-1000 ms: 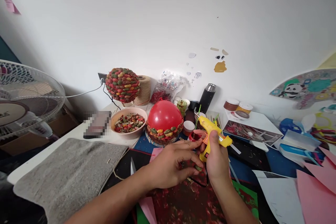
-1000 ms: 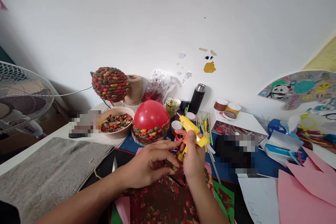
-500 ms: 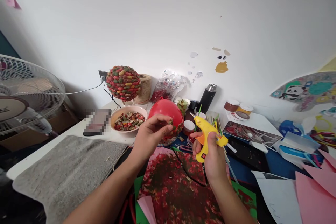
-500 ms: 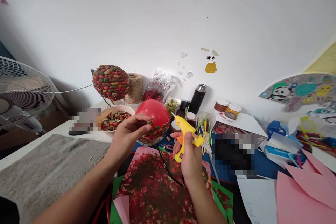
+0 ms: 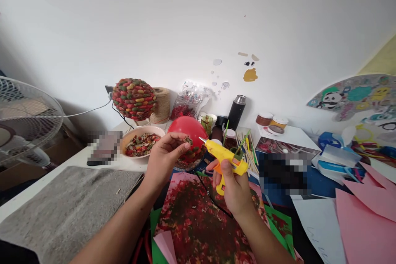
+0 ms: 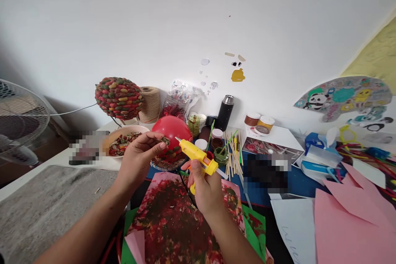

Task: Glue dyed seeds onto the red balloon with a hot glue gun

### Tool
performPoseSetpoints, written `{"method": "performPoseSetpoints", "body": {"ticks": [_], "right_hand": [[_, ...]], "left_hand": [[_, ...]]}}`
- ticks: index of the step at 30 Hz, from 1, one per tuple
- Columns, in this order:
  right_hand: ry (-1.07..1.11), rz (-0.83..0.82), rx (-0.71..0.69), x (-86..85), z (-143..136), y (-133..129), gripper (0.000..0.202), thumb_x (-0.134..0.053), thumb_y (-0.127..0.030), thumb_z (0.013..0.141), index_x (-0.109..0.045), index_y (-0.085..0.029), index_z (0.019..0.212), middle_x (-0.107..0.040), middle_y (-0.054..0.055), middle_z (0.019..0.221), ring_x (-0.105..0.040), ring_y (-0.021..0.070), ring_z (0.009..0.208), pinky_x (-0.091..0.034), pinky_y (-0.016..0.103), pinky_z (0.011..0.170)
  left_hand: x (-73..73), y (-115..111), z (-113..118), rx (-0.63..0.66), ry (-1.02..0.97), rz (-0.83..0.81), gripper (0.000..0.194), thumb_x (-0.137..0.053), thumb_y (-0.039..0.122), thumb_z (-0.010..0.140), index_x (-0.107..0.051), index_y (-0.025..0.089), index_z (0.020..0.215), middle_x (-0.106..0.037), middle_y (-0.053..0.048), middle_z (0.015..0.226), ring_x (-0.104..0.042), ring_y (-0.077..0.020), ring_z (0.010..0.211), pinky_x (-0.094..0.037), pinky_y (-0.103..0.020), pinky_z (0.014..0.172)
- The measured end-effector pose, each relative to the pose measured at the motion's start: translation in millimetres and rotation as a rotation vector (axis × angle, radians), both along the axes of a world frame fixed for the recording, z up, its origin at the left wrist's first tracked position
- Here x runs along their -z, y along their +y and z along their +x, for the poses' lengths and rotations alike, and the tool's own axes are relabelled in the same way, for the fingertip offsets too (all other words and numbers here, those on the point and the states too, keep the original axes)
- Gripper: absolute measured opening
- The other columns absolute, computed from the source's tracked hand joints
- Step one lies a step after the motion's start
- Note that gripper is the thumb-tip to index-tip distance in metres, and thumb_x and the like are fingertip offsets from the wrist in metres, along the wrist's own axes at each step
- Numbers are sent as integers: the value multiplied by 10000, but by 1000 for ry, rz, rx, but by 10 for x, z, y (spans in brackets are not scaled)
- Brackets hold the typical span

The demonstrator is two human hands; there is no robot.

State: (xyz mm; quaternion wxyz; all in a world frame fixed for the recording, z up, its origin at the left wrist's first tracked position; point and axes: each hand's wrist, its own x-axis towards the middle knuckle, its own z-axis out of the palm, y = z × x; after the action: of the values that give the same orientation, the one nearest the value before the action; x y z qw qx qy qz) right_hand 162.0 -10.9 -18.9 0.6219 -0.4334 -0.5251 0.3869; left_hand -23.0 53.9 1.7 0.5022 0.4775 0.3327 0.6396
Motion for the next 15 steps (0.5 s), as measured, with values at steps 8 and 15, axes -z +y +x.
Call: {"method": "performPoseSetpoints", "body": {"ticks": [8,15], "right_hand": [[-74,0,-13,78,-9,-32,731,-590,-851,972,-760,-180,738,-556,2,525,-538,148,471,-424,272,479],[-117,1,-21,59,-20,-30,718,-559,-835,997,-693,-198,694,-534,-13,507,-532,142,467,-425,263,495]], "left_hand": [[-17,-54,29,-10,83,15,381,-1001,430,699,-805,201,933,-802,-28,844,-731,-172,776,-615,-281,751],[-11,-60,32,-21,102,25,376,-995,431,704,-803,206,936,-809,-29,850,-741,-177,777,-620,-285,748]]}}
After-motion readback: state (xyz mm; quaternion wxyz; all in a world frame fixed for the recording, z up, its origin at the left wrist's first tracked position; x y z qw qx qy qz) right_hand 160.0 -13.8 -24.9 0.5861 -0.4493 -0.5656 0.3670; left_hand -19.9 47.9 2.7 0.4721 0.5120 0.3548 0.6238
